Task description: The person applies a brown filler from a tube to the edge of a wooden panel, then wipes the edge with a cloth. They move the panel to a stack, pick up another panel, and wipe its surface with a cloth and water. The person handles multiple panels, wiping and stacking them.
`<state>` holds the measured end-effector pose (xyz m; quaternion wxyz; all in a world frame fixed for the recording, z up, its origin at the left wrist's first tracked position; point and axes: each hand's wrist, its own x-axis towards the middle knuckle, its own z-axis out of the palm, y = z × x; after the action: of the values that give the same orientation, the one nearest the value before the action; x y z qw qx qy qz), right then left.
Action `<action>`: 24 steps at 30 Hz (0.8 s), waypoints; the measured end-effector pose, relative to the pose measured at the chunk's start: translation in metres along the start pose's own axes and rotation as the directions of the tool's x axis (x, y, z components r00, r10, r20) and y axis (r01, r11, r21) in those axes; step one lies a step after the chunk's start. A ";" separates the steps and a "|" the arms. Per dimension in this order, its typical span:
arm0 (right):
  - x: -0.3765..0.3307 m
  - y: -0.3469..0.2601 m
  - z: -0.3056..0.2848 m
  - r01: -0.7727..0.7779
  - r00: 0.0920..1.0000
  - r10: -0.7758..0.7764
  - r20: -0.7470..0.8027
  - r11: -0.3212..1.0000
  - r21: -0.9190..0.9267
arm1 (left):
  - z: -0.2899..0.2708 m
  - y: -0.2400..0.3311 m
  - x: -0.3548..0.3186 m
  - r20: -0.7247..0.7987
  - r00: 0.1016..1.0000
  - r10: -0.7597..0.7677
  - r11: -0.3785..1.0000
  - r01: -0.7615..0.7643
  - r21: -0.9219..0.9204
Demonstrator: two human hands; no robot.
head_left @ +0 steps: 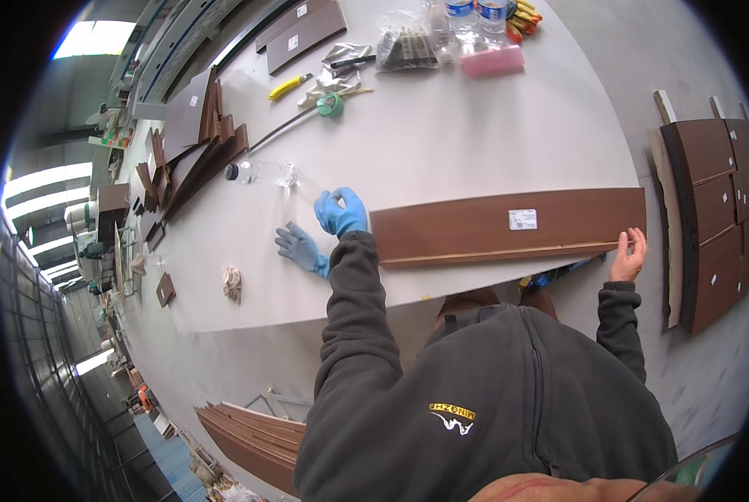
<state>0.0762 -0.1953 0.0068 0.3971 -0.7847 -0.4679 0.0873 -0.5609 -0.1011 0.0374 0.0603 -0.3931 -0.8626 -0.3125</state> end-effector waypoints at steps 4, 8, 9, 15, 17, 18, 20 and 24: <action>-0.045 -0.092 0.050 -0.166 0.976 0.127 0.178 0.960 0.224 | 0.033 0.011 0.077 -0.138 0.963 0.229 0.973 -0.231 0.008; -0.080 -0.165 0.073 -0.078 0.926 -0.027 0.377 0.962 0.263 | 0.066 0.043 0.157 -0.061 0.941 0.334 0.930 -0.339 -0.143; -0.086 -0.180 0.077 -0.085 0.911 -0.025 0.412 0.965 0.247 | 0.075 0.052 0.174 -0.068 0.921 0.384 0.902 -0.390 -0.185; -0.093 -0.228 0.094 -0.128 0.869 0.026 0.494 0.976 0.174 | 0.114 0.085 0.235 0.083 0.917 0.390 0.918 -0.381 -0.108; -0.089 -0.234 0.101 -0.197 0.855 0.091 0.511 0.967 0.159 | 0.126 0.092 0.244 0.123 0.908 0.401 0.916 -0.396 -0.060; -0.088 -0.237 0.105 -0.186 0.858 0.071 0.508 0.966 0.179 | 0.132 0.097 0.249 0.105 0.892 0.440 0.898 -0.438 -0.048; -0.085 -0.242 0.110 -0.209 0.850 0.097 0.518 0.964 0.163 | 0.147 0.109 0.259 -0.032 0.822 0.568 0.819 -0.569 -0.077; -0.084 -0.251 0.116 -0.245 0.825 0.123 0.551 0.958 0.152 | 0.169 0.137 0.281 0.126 0.843 0.524 0.852 -0.515 -0.098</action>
<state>-0.1954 -0.1377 0.0865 0.3229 -0.7226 -0.4695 0.3914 -0.6306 0.2459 0.0683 0.0668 -0.6355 -0.7163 -0.2802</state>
